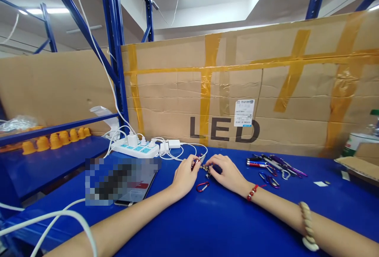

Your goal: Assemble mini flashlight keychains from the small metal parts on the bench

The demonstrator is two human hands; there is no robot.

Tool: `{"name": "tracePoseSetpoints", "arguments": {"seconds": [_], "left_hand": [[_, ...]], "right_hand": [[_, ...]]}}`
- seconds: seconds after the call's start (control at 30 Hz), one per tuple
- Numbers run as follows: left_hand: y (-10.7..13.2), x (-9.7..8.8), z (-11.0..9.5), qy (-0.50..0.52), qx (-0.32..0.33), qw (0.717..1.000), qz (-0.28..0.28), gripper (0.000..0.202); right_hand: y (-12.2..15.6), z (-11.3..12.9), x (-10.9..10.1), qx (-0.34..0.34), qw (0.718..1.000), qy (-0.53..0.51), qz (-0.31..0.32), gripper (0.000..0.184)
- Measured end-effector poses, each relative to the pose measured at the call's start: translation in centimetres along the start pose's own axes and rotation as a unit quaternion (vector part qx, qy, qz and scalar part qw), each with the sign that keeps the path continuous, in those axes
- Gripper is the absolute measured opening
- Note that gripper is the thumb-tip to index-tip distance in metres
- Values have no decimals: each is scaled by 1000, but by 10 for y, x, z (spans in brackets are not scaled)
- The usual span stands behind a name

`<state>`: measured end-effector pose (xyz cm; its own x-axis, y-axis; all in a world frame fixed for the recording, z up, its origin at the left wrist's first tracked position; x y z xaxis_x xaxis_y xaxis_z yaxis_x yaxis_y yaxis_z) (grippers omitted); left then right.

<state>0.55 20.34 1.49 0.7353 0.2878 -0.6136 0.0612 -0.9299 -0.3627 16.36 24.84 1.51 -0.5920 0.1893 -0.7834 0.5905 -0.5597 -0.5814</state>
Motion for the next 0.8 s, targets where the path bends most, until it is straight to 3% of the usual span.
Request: {"name": "tracePoseSetpoints", "arguments": {"seconds": [0.37,0.53,0.8], "left_hand": [[0,1,-5,20,63,998,5,8],[3,-1,-12,40,72,996,44,5],[2,-1,-16,52,55,996,46,6]], "right_hand": [[2,-1,2,-51,999,-12,11,7],[2,-4,0,-24,999,13,20,11],[2,-13,3,6,1000,6,29,17]]}}
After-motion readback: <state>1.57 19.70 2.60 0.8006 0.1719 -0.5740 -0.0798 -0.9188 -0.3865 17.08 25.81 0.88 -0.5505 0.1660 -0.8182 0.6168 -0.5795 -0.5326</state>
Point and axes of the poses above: each hand's wrist, its own y-axis away from the middle knuckle, its own x-axis out of the palm, z = x × y, the point moved 1 cm from there along -y, towards the middle knuckle, and after that the axes turned 1 degree about y, right-handed, at the moved point
